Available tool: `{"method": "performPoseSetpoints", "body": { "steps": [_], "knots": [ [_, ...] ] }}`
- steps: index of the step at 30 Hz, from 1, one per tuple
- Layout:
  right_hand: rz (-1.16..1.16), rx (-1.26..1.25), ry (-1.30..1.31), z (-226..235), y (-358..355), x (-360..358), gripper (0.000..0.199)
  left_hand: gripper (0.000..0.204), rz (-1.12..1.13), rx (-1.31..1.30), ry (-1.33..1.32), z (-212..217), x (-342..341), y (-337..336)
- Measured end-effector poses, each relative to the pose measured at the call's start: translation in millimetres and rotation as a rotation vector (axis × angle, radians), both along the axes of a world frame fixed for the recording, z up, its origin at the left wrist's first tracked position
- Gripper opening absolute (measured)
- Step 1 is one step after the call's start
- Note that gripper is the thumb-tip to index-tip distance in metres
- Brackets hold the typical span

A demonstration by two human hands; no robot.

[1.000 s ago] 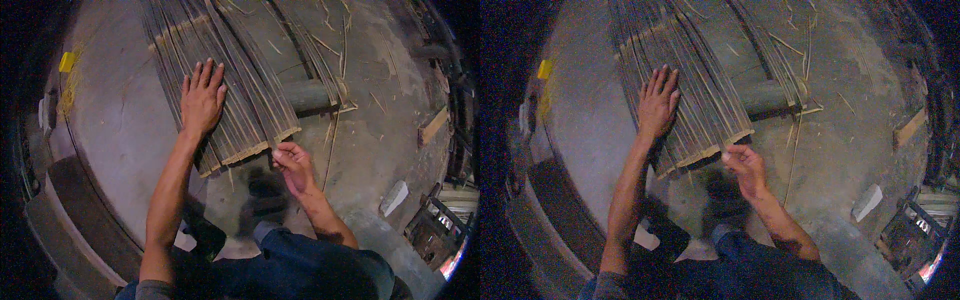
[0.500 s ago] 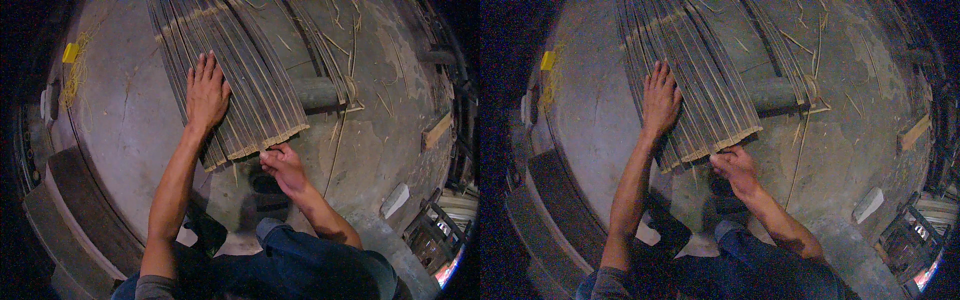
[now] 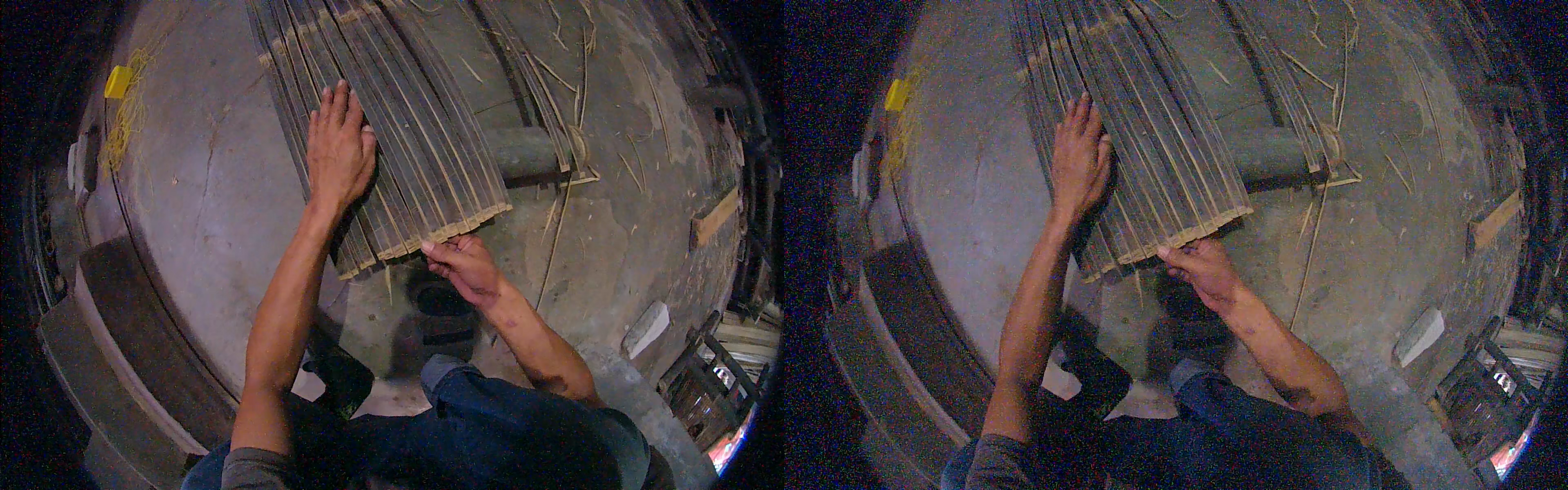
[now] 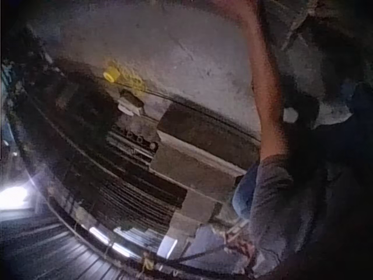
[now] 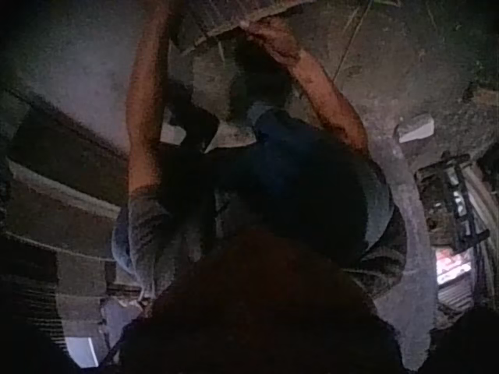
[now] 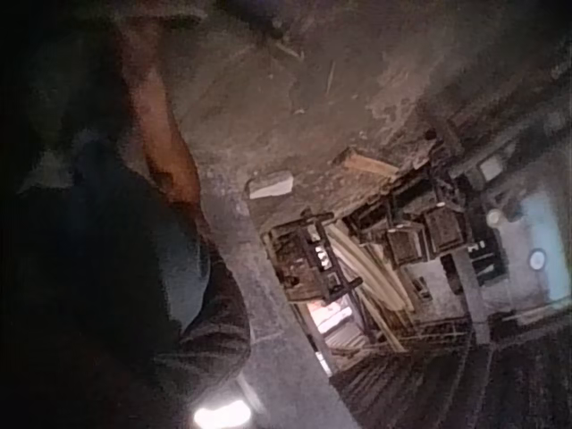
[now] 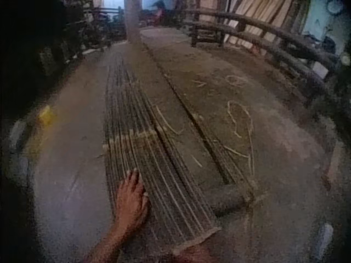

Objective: The person sits on the floor and weaves thin bamboo strips by hand, alternating them over and under a fixed set of vertical strips to form a flat woven mat. The person repeatedly picks up new strips and inserts them into the weave, adjusting alignment as they work.

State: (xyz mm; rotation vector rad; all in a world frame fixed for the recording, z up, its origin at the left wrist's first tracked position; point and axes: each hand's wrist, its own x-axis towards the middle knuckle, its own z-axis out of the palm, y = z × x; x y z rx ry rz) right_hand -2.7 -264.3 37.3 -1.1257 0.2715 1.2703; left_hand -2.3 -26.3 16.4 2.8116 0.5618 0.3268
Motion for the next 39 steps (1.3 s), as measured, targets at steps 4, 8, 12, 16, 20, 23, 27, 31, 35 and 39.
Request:
{"method": "performPoseSetpoints", "body": {
  "steps": [4,8,12,16,20,23,27,31,35,39],
  "knots": [
    [-0.015,-0.068,0.013,-8.6,-3.3,2.2,0.019,0.060,0.010,-0.016,-0.013,6.0,3.2,-7.1],
    [0.005,-0.112,0.032,-4.1,-2.6,4.3,0.020,0.061,0.005,0.023,0.004,3.9,1.9,-5.5],
    [-0.019,-0.076,0.102,-0.9,-7.5,7.2,0.019,0.060,0.007,0.030,0.012,3.3,2.0,-6.8],
    [-0.033,-0.083,0.058,-5.8,-11.8,3.8,0.023,0.058,0.002,0.043,0.006,1.6,2.1,-6.6],
    [-0.046,-0.143,-0.007,-8.5,-12.9,3.1,0.022,0.058,0.009,0.042,0.014,1.6,2.7,-5.5],
    [0.063,-0.117,-0.057,-4.6,-11.4,6.5,0.022,0.054,0.018,0.035,-0.026,6.2,4.7,-10.4],
    [-0.040,-0.047,-0.061,-16.0,-35.5,18.4,0.024,0.050,-0.012,0.150,0.131,2.3,7.3,-9.8],
    [-0.649,-0.074,-0.127,-17.2,-78.0,74.6,0.021,0.048,0.006,0.135,0.115,0.6,-1.5,-6.4],
    [-0.758,-0.054,-0.221,-14.8,-89.4,116.0,0.018,0.048,-0.008,0.150,0.105,10.8,5.0,-12.4],
    [-0.748,0.086,-0.262,49.6,-31.0,105.2,0.015,0.050,-0.005,0.161,0.110,12.6,-2.3,-4.6]
  ]
}}
